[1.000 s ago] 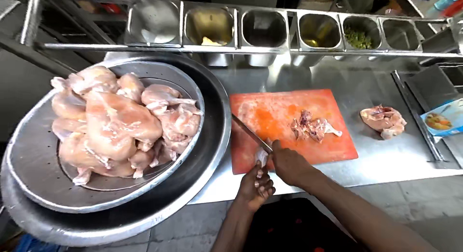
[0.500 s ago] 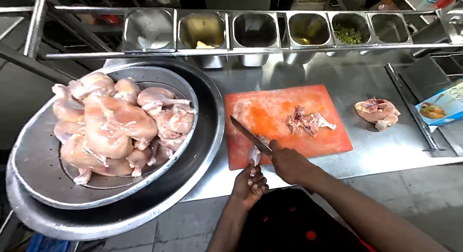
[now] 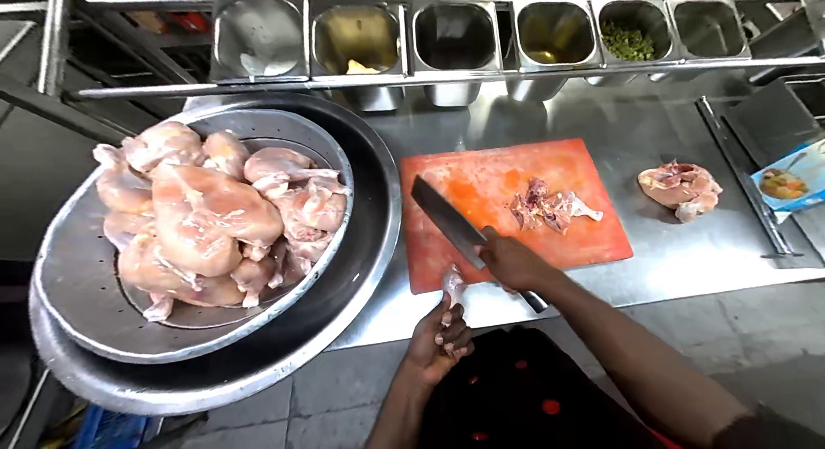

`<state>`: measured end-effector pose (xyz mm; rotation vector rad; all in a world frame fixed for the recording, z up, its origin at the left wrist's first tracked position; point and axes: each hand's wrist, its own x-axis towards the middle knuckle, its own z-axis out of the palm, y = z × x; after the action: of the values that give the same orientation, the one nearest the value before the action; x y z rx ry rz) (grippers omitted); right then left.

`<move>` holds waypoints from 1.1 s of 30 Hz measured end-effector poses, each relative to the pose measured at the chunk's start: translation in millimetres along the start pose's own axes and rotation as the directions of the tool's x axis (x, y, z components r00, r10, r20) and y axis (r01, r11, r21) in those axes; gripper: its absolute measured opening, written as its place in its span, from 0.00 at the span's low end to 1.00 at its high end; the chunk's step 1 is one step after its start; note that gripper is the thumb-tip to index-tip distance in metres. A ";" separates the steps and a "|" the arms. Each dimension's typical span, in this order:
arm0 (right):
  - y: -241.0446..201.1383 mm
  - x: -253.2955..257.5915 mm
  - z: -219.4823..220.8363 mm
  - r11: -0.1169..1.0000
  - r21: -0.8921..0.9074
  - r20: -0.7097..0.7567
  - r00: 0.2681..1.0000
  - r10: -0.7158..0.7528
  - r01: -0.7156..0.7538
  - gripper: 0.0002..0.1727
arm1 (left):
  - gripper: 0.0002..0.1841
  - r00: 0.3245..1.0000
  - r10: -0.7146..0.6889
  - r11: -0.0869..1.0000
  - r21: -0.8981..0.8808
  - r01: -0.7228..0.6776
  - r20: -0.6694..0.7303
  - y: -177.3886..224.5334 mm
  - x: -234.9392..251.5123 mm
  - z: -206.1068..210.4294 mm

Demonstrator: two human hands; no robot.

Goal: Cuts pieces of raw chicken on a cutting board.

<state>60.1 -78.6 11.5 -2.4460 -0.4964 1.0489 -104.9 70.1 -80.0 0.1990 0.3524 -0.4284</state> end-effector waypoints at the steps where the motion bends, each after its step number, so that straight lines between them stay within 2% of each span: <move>1: 14.8 -5.2 -4.0 0.987 0.157 -0.019 1.000 -0.006 0.009 0.21 | 0.26 0.999 0.021 0.997 0.079 -0.019 -0.030 4.1 0.5 6.2; 3: 40.0 -25.8 -8.6 0.920 0.391 -0.121 0.992 0.023 0.027 0.20 | 0.29 0.983 0.098 0.915 0.403 -0.027 -0.156 11.8 6.9 28.4; 4: 51.6 -36.3 -10.4 0.875 0.483 -0.167 0.985 0.053 0.034 0.20 | 0.29 0.965 0.153 0.801 0.599 0.006 -0.215 16.0 12.3 40.4; 5: 62.6 -47.1 -12.7 0.832 0.554 -0.204 0.975 0.093 0.037 0.20 | 0.31 0.948 0.208 0.632 0.773 0.059 -0.242 21.2 18.1 48.9; 6: 73.4 -57.7 -15.3 0.804 0.593 -0.240 0.962 0.131 0.038 0.20 | 0.33 0.930 0.256 0.398 0.905 0.149 -0.265 28.6 22.8 56.0; 7: 85.0 -68.0 -17.3 0.795 0.606 -0.270 0.948 0.166 0.033 0.20 | 0.33 0.894 0.329 0.104 0.953 0.285 -0.303 35.7 25.3 65.9; 8: 97.2 -78.6 -17.6 0.794 0.608 -0.296 0.934 0.199 0.023 0.20 | 0.32 0.834 0.439 -0.155 0.886 0.437 -0.335 40.9 25.6 76.8; 9: 109.2 -89.3 -17.0 0.793 0.609 -0.310 0.923 0.227 0.010 0.19 | 0.31 0.768 0.548 -0.297 0.781 0.550 -0.333 44.5 24.1 87.1; 11: 133.2 -110.1 -11.5 0.777 0.630 -0.317 0.912 0.260 -0.003 0.17 | 0.36 0.678 0.704 -0.411 0.656 0.633 -0.213 48.5 20.8 94.4; 12: 145.4 -118.8 -6.3 0.759 0.651 -0.327 0.907 0.264 0.014 0.16 | 0.40 0.672 0.732 -0.467 0.634 0.616 -0.114 49.9 23.0 90.5; 14: 167.5 -135.0 5.2 0.720 0.692 -0.357 0.892 0.279 0.052 0.15 | 0.52 0.733 0.673 -0.600 0.647 0.470 0.092 47.6 40.8 72.9; 16: 186.9 -147.1 15.0 0.696 0.713 -0.395 0.866 0.305 0.080 0.16 | 0.56 0.786 0.579 -0.697 0.631 0.340 0.217 36.4 71.6 58.4; 17: 194.4 -151.8 19.6 0.685 0.723 -0.415 0.851 0.321 0.093 0.16 | 0.53 0.795 0.550 -0.738 0.596 0.316 0.258 29.5 85.1 54.5; 20: 210.6 -162.9 28.0 0.641 0.755 -0.462 0.805 0.372 0.137 0.16 | 0.32 0.801 0.516 -0.785 0.542 0.299 0.305 20.1 105.4 54.0; 22: 218.8 -169.5 32.0 0.611 0.772 -0.490 0.778 0.393 0.177 0.16 | 0.21 0.799 0.516 -0.757 0.602 0.257 0.308 25.1 106.7 58.4; 24: 225.6 -172.7 36.3 0.583 0.784 -0.511 0.755 0.411 0.214 0.16 | 0.17 0.807 0.547 -0.629 0.746 0.220 0.223 34.7 113.0 76.2; 26: 229.3 -174.6 38.6 0.559 0.795 -0.520 0.736 0.432 0.234 0.15 | 0.18 0.791 0.570 -0.529 0.836 0.148 0.221 38.3 135.7 94.6; 27: 230.0 -175.3 39.0 0.550 0.800 -0.522 0.729 0.443 0.238 0.16 | 0.21 0.785 0.576 -0.524 0.840 0.141 0.227 35.8 152.1 104.0; 30: 231.0 -176.5 41.5 0.533 0.807 -0.527 0.716 0.458 0.254 0.15 | 0.41 0.831 0.539 -0.645 0.701 0.303 0.137 16.2 197.3 128.4; 31: 231.5 -177.6 42.3 0.537 0.804 -0.532 0.713 0.457 0.255 0.15 | 0.45 0.849 0.523 -0.675 0.648 0.352 0.082 10.6 209.6 131.2; 33: 232.1 -180.5 43.2 0.560 0.794 -0.535 0.711 0.457 0.237 0.16 | 0.41 0.873 0.488 -0.712 0.576 0.401 -0.005 8.2 222.4 134.8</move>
<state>-53.8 -350.2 -28.4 -1.7453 0.3987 0.1622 127.0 -40.2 -38.1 2.7797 0.2264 -0.3636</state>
